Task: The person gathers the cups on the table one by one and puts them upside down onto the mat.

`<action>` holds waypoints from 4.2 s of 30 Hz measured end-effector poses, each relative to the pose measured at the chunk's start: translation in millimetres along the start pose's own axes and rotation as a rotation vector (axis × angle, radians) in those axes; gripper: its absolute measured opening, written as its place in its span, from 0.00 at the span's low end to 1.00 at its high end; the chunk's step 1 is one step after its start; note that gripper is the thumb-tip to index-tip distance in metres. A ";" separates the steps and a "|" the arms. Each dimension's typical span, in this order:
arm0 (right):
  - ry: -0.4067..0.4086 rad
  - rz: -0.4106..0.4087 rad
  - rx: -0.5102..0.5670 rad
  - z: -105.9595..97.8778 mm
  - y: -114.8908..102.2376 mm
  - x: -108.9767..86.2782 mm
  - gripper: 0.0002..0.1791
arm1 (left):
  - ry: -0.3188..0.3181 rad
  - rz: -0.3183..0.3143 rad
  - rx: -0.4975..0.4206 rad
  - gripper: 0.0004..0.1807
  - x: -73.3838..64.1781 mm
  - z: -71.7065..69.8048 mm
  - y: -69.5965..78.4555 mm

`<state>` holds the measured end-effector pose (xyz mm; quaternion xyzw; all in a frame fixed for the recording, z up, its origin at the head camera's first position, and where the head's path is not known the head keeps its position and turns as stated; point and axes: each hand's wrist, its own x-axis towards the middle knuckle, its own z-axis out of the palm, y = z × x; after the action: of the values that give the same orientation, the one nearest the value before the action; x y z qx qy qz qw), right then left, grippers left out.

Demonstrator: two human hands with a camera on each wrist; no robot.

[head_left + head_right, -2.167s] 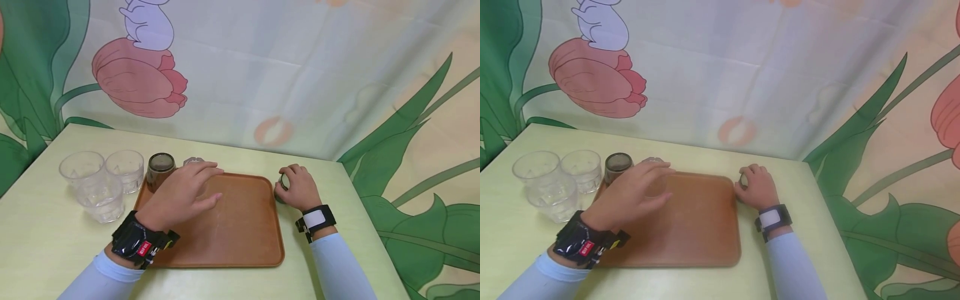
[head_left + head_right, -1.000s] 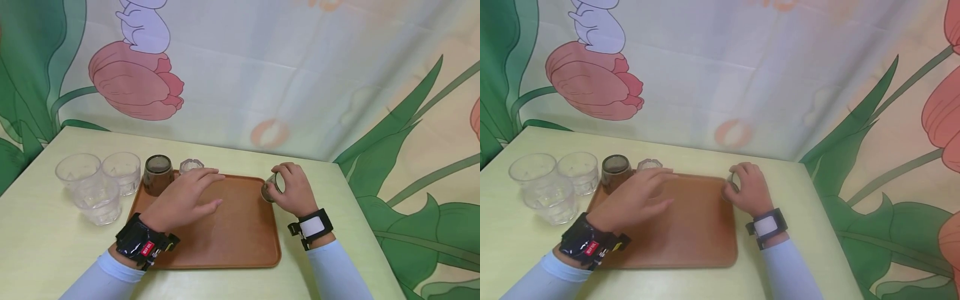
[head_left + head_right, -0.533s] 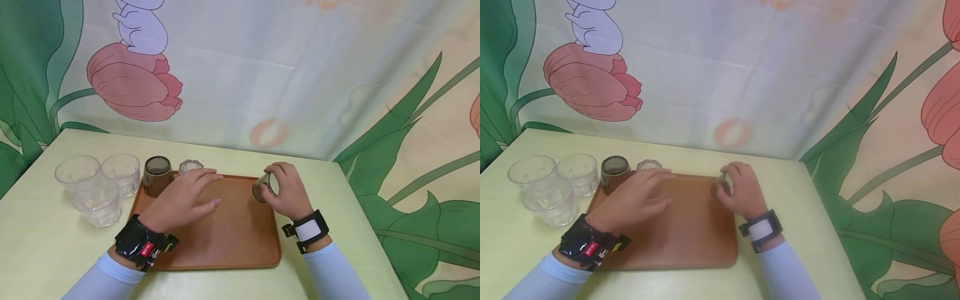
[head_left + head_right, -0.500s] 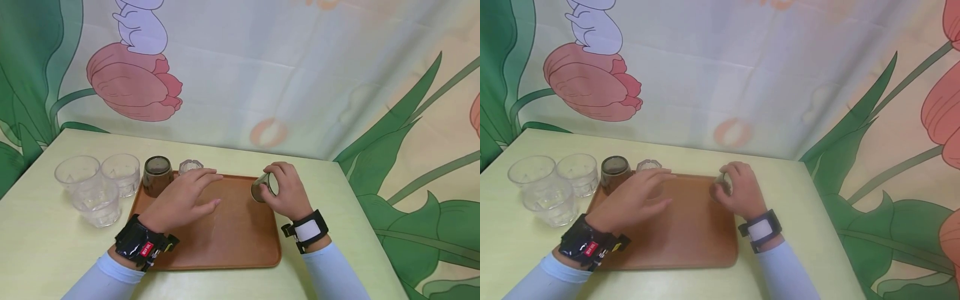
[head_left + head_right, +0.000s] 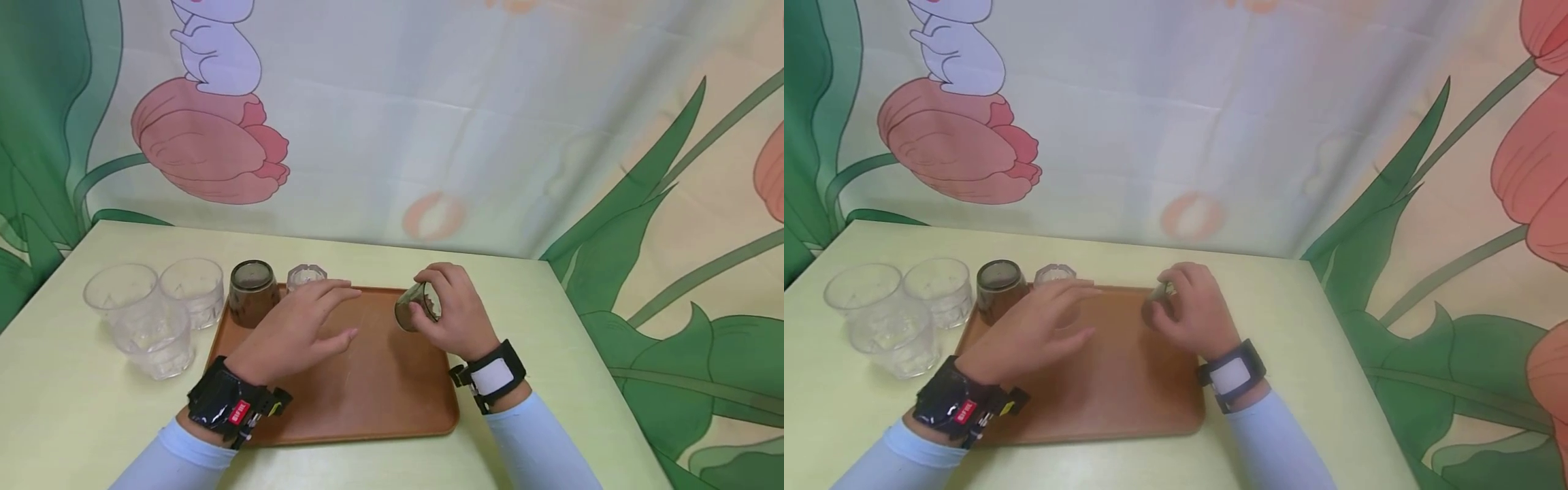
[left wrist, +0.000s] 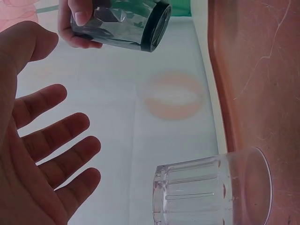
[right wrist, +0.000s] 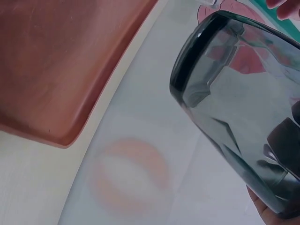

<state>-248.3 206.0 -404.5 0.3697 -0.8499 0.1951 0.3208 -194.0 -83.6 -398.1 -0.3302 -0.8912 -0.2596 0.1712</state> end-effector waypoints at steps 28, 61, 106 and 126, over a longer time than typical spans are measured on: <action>0.017 -0.053 0.098 -3.2 -28.6 14.0 0.20 | -0.009 0.008 -0.002 0.32 -1.9 8.5 -4.0; 0.058 -0.124 0.203 0.6 -54.5 20.8 0.19 | -0.023 0.018 -0.008 0.37 -3.0 19.5 -2.6; -0.100 -0.037 0.331 0.7 -69.0 20.6 0.39 | -0.038 -0.066 -0.122 0.46 -6.8 19.3 -4.4; -0.281 -0.136 0.144 -6.8 -54.9 12.8 0.59 | -0.072 -0.070 -0.135 0.46 -8.6 17.6 -10.4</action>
<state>-210.9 167.7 -385.5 0.4719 -0.8433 0.1800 0.1841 -197.2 -84.4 -420.0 -0.3188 -0.8883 -0.3129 0.1071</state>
